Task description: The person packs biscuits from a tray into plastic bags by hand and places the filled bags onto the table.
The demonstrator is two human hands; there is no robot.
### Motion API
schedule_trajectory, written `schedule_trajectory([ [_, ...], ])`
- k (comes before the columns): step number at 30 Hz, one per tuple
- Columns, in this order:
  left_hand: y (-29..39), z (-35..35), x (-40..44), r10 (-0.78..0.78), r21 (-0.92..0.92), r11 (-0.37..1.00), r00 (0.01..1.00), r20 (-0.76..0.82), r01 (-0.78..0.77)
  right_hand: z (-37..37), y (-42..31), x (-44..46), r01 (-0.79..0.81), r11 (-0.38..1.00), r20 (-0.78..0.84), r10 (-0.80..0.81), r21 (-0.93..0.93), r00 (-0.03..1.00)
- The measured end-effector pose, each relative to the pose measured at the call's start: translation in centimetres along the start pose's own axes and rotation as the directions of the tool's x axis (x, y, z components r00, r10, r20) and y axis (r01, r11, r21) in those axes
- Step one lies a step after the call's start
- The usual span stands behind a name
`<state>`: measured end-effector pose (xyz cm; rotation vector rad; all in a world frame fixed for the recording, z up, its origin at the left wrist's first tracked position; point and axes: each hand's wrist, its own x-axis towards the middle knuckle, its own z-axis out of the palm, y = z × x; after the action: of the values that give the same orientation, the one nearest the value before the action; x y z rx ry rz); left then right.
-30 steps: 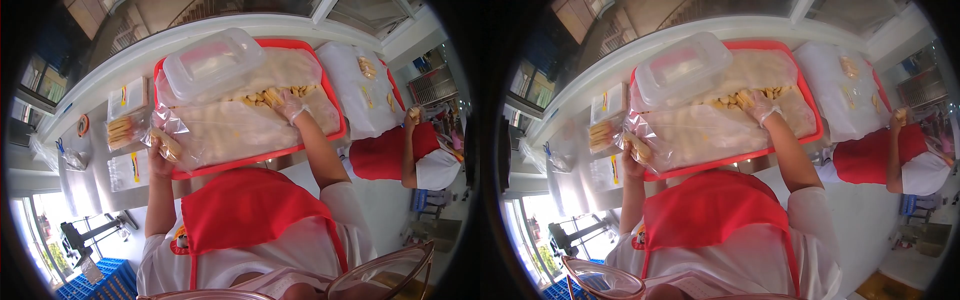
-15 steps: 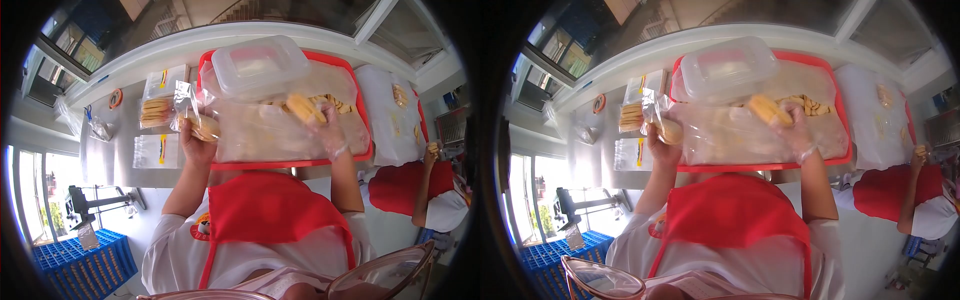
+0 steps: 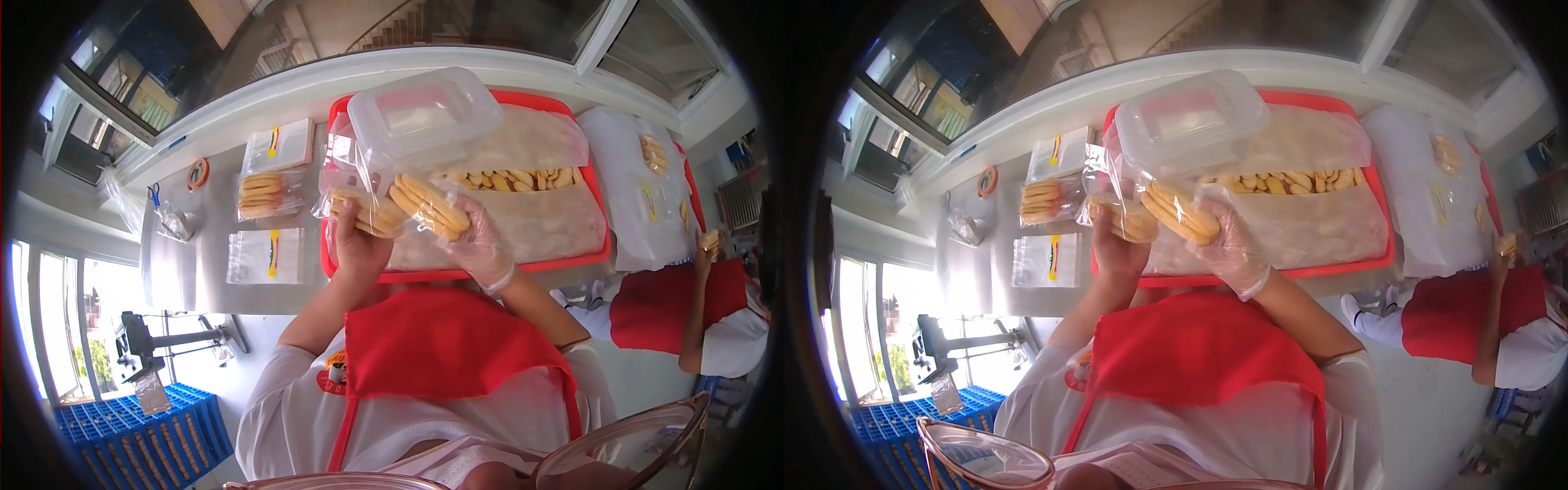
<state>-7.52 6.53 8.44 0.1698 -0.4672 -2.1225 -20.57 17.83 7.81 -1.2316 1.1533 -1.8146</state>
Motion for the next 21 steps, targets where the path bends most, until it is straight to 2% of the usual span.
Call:
schedule_trajectory([
  [3, -0.4, -0.4, 0.4, -0.016, -0.032, 0.999, 0.999, 0.033, 0.017, -0.7, 0.6, 0.4, 0.154, 0.968, -0.021, -0.161, -0.197, 0.987],
  [6, -0.6, 0.5, 0.3, -0.013, -0.029, 0.999, 0.998, 0.059, 0.014, -0.9, 0.2, 0.9, 0.258, 0.861, -0.031, -0.301, -0.438, 0.953],
  [9, -0.8, 1.2, 0.2, -0.004, 0.002, 1.000, 0.997, 0.071, 0.004, -1.7, 0.2, 1.3, 0.262, 0.793, -0.017, -0.324, -0.551, 0.946],
  [11, -0.9, 1.8, -0.1, 0.004, 0.052, 0.999, 0.996, 0.084, -0.008, -1.6, -0.7, 2.4, 0.288, 0.666, -0.027, -0.420, -0.689, 0.907],
  [13, -0.8, 2.5, -0.7, 0.018, 0.129, 0.991, 0.993, 0.118, -0.033, -1.3, -0.9, 3.1, 0.308, 0.800, -0.071, -0.397, -0.515, 0.915],
  [14, -0.8, 2.5, -0.8, 0.014, 0.132, 0.991, 0.992, 0.125, -0.031, -1.3, -0.7, 3.3, 0.291, 0.929, -0.090, -0.318, -0.229, 0.944],
  [16, -0.8, 2.6, -0.9, 0.007, 0.138, 0.990, 0.990, 0.138, -0.027, -1.0, 0.0, 3.5, 0.176, 0.967, -0.066, -0.166, 0.184, 0.984],
  [17, -0.9, 2.8, -0.9, 0.032, 0.142, 0.989, 0.993, 0.117, -0.048, -0.7, 0.6, 3.5, 0.107, 0.952, -0.041, -0.100, 0.286, 0.994],
  [18, -1.0, 3.0, -0.9, 0.058, 0.146, 0.987, 0.994, 0.096, -0.071, -0.3, 0.8, 3.7, 0.036, 0.923, -0.007, -0.036, 0.384, 0.999],
  [21, -1.0, 3.1, -1.1, 0.059, 0.172, 0.982, 0.994, 0.097, -0.075, 0.7, 0.7, 4.4, 0.201, 0.927, -0.004, -0.210, 0.318, 0.978],
])
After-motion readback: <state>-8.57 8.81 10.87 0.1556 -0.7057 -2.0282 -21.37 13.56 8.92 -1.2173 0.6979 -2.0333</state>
